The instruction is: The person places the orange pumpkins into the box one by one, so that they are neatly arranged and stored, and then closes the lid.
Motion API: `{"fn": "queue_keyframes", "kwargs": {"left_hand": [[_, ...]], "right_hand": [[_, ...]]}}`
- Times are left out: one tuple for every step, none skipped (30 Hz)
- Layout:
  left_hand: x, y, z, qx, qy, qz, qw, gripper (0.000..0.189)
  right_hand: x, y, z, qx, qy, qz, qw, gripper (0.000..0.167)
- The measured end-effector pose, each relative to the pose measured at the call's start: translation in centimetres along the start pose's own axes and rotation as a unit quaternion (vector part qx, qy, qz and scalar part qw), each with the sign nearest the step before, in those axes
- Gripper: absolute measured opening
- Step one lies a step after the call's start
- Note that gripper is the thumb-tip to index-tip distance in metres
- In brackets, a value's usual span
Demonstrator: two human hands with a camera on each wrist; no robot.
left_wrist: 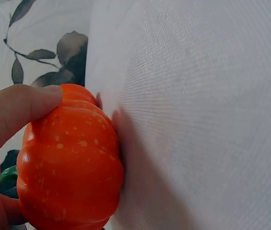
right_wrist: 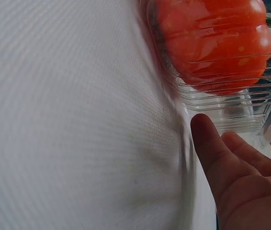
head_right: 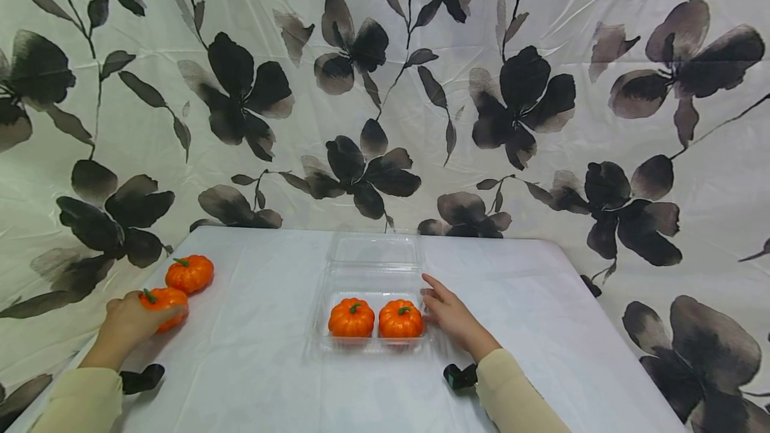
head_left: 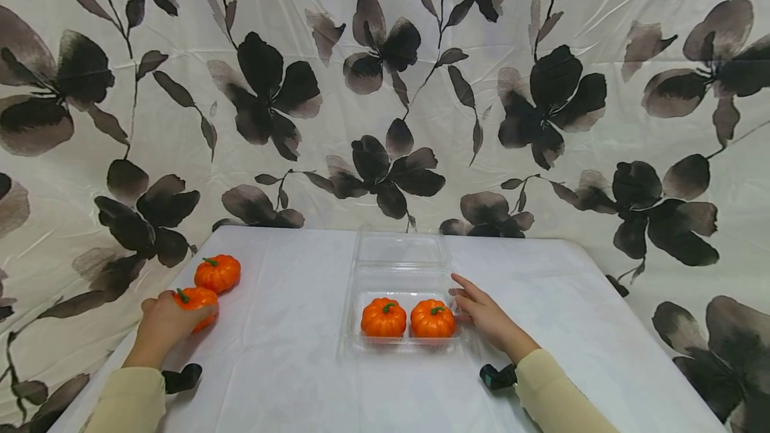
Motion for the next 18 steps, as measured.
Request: {"fn": "queue_keyframes", "kwargs": {"left_hand": [[0.0,0.0,0.0,-0.001,-0.001,-0.001,1.0000,0.108],[0.0,-0.1,0.1,-0.002,-0.001,-0.002,1.0000,0.108],[0.0,-0.1,0.1,-0.002,0.000,-0.002,1.0000,0.108],[0.0,-0.1,0.1,-0.002,-0.001,-0.002,1.0000,0.107],[0.1,0.0,0.2,-0.001,-0.002,-0.003,1.0000,0.107],[0.1,0.1,0.2,0.001,-0.003,-0.004,1.0000,0.106],[0.2,0.3,0.2,0.004,-0.006,-0.004,1.0000,0.106],[0.4,0.4,0.3,0.006,-0.008,-0.004,0.9999,0.106],[0.5,0.5,0.3,0.008,-0.012,-0.004,0.9999,0.107],[0.7,0.6,0.4,0.009,-0.017,-0.001,0.9998,0.108],[0.8,0.7,0.5,0.011,-0.021,0.001,0.9997,0.108],[1.0,0.8,0.5,0.011,-0.027,0.005,0.9996,0.109],[1.2,0.9,0.6,0.011,-0.032,0.010,0.9994,0.110],[1.5,0.9,0.7,0.008,-0.037,0.014,0.9992,0.111],[1.7,0.9,0.8,0.005,-0.042,0.020,0.9989,0.111],[1.9,0.9,0.9,0.003,-0.046,0.024,0.9986,0.112],[2.1,0.9,1.0,0.001,-0.050,0.028,0.9983,0.112],[2.4,0.8,1.2,-0.001,-0.054,0.032,0.9980,0.113]], "right_hand": [[0.0,0.0,0.0,-0.002,0.001,0.001,1.0000,0.053],[0.0,0.0,0.0,-0.002,0.001,0.001,1.0000,0.053],[0.0,0.0,0.0,-0.001,0.000,-0.001,1.0000,0.053],[0.0,0.0,-0.1,-0.002,0.000,-0.001,1.0000,0.053],[0.0,0.0,-0.1,-0.003,0.001,-0.001,1.0000,0.053],[-0.1,0.0,-0.1,-0.004,0.002,-0.001,1.0000,0.053],[-0.1,0.0,-0.1,-0.005,0.001,0.000,1.0000,0.053],[-0.1,0.0,-0.1,-0.005,0.001,-0.001,1.0000,0.053],[-0.1,0.0,-0.1,-0.006,0.000,-0.001,1.0000,0.053],[-0.1,0.0,-0.1,-0.006,0.000,-0.002,1.0000,0.053],[-0.1,-0.1,-0.1,-0.007,-0.001,-0.001,1.0000,0.053],[-0.1,-0.1,-0.1,-0.006,-0.001,-0.002,1.0000,0.053],[-0.1,-0.1,-0.1,-0.006,-0.002,-0.003,1.0000,0.053],[-0.1,-0.1,-0.1,-0.007,-0.002,-0.004,1.0000,0.053],[-0.1,-0.1,-0.1,-0.007,-0.001,-0.003,1.0000,0.053],[-0.1,-0.1,-0.1,-0.007,-0.001,-0.003,1.0000,0.053],[-0.1,-0.1,0.0,-0.006,-0.001,-0.003,1.0000,0.053],[-0.1,-0.1,0.0,-0.006,0.000,-0.004,1.0000,0.053]]}}
Point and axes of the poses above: each hand's wrist, its own z-axis away from the middle knuckle, its own y-axis out of the back of the hand, x = y × z, the point moved 8 cm from there along -z, towards the middle knuckle, and after that the axes turned 14 degrees about -z, right-handed, at the moved point
